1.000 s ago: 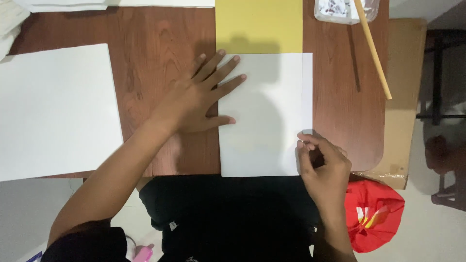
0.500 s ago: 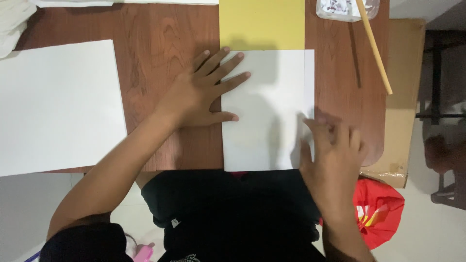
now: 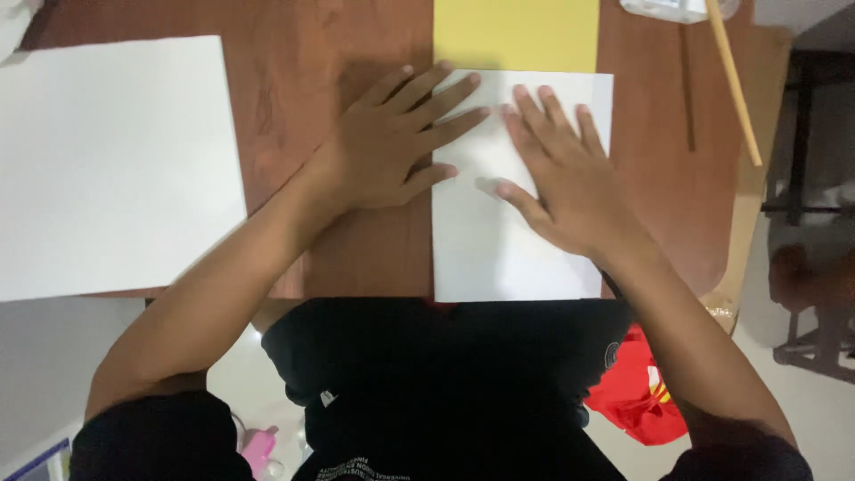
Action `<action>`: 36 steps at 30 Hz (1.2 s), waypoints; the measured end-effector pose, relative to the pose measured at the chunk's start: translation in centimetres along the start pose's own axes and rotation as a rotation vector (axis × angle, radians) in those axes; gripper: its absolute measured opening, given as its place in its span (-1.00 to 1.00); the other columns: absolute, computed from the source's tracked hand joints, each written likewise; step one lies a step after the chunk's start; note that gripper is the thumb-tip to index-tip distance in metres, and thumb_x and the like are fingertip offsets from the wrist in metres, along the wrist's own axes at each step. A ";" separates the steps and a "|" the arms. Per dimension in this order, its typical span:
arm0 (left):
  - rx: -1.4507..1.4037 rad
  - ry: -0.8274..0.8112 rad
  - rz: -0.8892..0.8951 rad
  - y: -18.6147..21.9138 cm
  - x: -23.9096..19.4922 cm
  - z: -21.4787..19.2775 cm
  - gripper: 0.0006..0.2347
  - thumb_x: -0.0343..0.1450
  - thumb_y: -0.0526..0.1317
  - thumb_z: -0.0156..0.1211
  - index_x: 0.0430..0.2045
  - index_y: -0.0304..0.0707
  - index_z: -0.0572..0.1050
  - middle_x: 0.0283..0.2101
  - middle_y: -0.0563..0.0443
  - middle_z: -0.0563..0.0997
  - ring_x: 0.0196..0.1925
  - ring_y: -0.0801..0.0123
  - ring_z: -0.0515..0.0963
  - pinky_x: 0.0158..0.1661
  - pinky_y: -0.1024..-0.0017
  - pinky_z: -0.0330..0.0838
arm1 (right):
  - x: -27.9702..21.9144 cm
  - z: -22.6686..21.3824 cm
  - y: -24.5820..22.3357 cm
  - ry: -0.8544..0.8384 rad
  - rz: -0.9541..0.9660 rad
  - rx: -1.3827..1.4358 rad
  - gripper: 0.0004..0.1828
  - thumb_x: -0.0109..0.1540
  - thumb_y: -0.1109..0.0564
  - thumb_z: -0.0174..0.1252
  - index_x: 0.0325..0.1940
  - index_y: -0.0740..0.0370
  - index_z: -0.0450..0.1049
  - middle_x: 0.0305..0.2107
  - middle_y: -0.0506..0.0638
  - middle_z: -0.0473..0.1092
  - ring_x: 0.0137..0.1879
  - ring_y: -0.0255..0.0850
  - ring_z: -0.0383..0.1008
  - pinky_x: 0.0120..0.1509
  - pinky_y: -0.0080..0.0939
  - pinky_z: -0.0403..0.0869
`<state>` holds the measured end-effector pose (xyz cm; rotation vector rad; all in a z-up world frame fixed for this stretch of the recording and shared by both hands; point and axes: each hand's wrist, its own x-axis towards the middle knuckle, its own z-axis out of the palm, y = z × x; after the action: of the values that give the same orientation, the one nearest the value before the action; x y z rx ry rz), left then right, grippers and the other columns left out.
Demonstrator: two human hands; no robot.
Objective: The person is assembling paper bags by folding white paper sheets and gluing them onto a yellow paper base using a brush.
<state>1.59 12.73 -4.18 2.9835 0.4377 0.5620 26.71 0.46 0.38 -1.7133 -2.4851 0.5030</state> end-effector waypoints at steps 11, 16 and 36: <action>-0.035 -0.096 -0.014 -0.2 0.2 -0.1 -0.41 0.59 0.12 -0.16 0.49 -0.22 0.13 0.54 -0.11 0.16 0.55 -0.05 0.12 0.42 -0.04 0.02 | 1.2 -0.1 -2.1 -0.032 -0.435 -0.038 -0.06 0.35 -0.49 -0.38 0.38 0.33 0.36 0.46 0.18 0.13 0.59 0.21 -0.01 0.50 0.55 -0.01; -0.008 -0.108 -0.032 -0.1 0.2 -0.1 -0.40 0.51 0.01 0.03 0.49 -0.21 0.17 0.54 -0.05 0.14 0.55 0.04 0.12 0.44 0.06 -0.01 | 0.9 1.7 -1.5 0.012 -0.640 -0.148 0.10 0.29 -0.62 -0.17 0.58 0.30 0.10 0.54 0.15 -0.03 0.66 0.01 -0.15 0.64 0.31 -0.20; -0.032 -0.141 -0.067 0.6 0.5 -1.8 -0.44 0.63 0.12 -0.08 0.49 -0.21 0.17 0.54 -0.03 0.14 0.56 0.07 0.09 0.46 0.07 -0.04 | -1.8 1.8 -3.0 -0.129 -0.858 0.073 0.05 0.28 -0.64 -0.36 0.55 0.16 0.15 0.53 -0.04 0.03 0.65 -0.14 -0.11 0.58 0.50 -0.25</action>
<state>1.57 12.35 -2.23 2.9407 0.5093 0.3472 24.20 -2.55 -0.15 -0.4752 -2.8960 0.5873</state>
